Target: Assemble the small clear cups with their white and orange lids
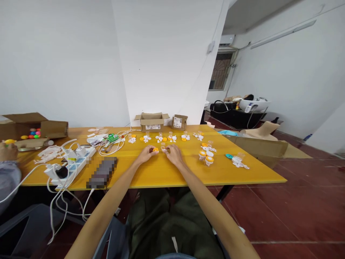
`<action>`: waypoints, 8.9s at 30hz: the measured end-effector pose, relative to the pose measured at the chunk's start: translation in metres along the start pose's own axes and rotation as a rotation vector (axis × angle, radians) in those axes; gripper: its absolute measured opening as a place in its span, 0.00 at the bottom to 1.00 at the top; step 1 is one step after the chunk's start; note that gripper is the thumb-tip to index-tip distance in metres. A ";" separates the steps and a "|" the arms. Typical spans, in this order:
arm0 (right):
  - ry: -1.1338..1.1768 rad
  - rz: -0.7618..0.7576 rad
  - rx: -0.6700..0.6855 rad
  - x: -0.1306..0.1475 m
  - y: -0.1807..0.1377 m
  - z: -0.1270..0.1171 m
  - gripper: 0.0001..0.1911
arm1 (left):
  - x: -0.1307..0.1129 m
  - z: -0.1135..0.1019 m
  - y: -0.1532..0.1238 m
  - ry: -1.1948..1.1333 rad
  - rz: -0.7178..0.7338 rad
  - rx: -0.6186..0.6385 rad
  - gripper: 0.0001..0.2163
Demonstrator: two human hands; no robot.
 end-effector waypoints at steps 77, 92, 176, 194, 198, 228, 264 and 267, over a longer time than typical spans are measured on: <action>0.484 -0.301 -0.056 0.039 -0.013 -0.007 0.08 | -0.013 0.005 -0.013 -0.599 -0.281 0.101 0.15; 0.263 -0.351 -0.013 0.035 -0.015 0.000 0.11 | -0.013 0.006 -0.014 -0.533 -0.221 0.075 0.17; -0.098 -0.237 0.159 0.013 -0.007 0.001 0.12 | 0.007 0.009 -0.002 -0.024 0.000 -0.024 0.13; -0.023 -0.359 0.200 0.025 -0.010 -0.003 0.07 | 0.004 0.008 -0.003 -0.065 -0.015 -0.013 0.13; 0.044 -0.281 0.177 0.017 -0.007 0.002 0.07 | 0.006 0.008 -0.003 -0.011 -0.016 -0.021 0.14; 0.492 -0.396 0.107 0.035 -0.007 -0.005 0.10 | 0.001 0.014 -0.004 -0.096 0.003 0.085 0.13; 0.464 -0.462 0.132 0.039 -0.010 -0.008 0.14 | 0.004 0.015 -0.005 -0.125 -0.030 0.100 0.12; 0.469 -0.461 0.128 0.040 -0.010 -0.008 0.14 | 0.002 0.015 -0.005 -0.130 -0.032 0.104 0.13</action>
Point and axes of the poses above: each hand's wrist, its own y-axis towards the middle knuckle, its own z-axis out of the palm, x = y × z, the point moved 4 cm from there along y, towards the middle knuckle, and after that the axes turned 9 degrees about -x, right-handed, at the moved point
